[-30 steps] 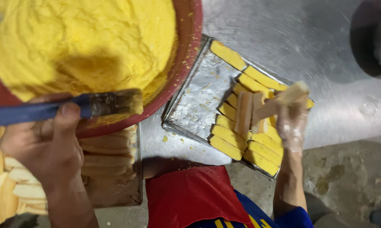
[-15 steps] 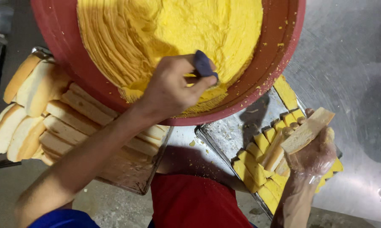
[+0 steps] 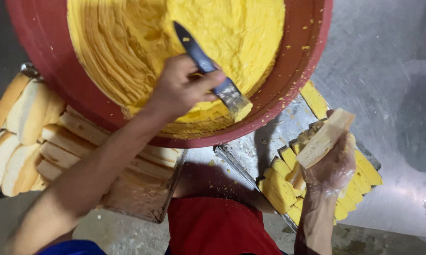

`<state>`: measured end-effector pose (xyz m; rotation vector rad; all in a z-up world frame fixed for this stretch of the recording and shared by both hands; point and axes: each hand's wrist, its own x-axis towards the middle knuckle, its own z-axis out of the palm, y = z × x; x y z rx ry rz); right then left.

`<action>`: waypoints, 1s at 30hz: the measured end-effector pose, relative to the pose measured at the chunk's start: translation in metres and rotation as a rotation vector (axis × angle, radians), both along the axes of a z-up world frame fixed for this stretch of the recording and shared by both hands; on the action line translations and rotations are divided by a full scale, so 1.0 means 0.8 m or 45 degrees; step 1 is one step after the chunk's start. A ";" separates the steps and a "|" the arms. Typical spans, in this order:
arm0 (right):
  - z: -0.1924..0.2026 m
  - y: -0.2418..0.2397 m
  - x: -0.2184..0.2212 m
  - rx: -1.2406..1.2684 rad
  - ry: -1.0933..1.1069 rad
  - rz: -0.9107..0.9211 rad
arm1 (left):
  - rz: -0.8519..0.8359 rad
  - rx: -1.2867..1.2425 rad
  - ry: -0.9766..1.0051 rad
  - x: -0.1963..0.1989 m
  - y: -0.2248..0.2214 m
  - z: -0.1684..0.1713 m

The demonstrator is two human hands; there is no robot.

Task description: The person applies a yellow batter to slices of bread using a brush and then places the coated slices onto a metal tray.

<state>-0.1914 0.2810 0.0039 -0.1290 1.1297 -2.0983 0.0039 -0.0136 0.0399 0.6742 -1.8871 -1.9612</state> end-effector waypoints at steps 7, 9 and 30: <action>0.030 -0.038 0.032 0.032 -0.090 0.138 | 0.073 -0.055 0.237 0.002 0.054 0.061; 0.034 -0.043 0.036 -0.051 -0.130 0.198 | 0.010 -0.223 0.546 -0.006 0.078 0.061; 0.018 -0.053 0.025 -0.029 -0.166 0.142 | -0.215 -1.045 0.617 -0.017 0.156 0.078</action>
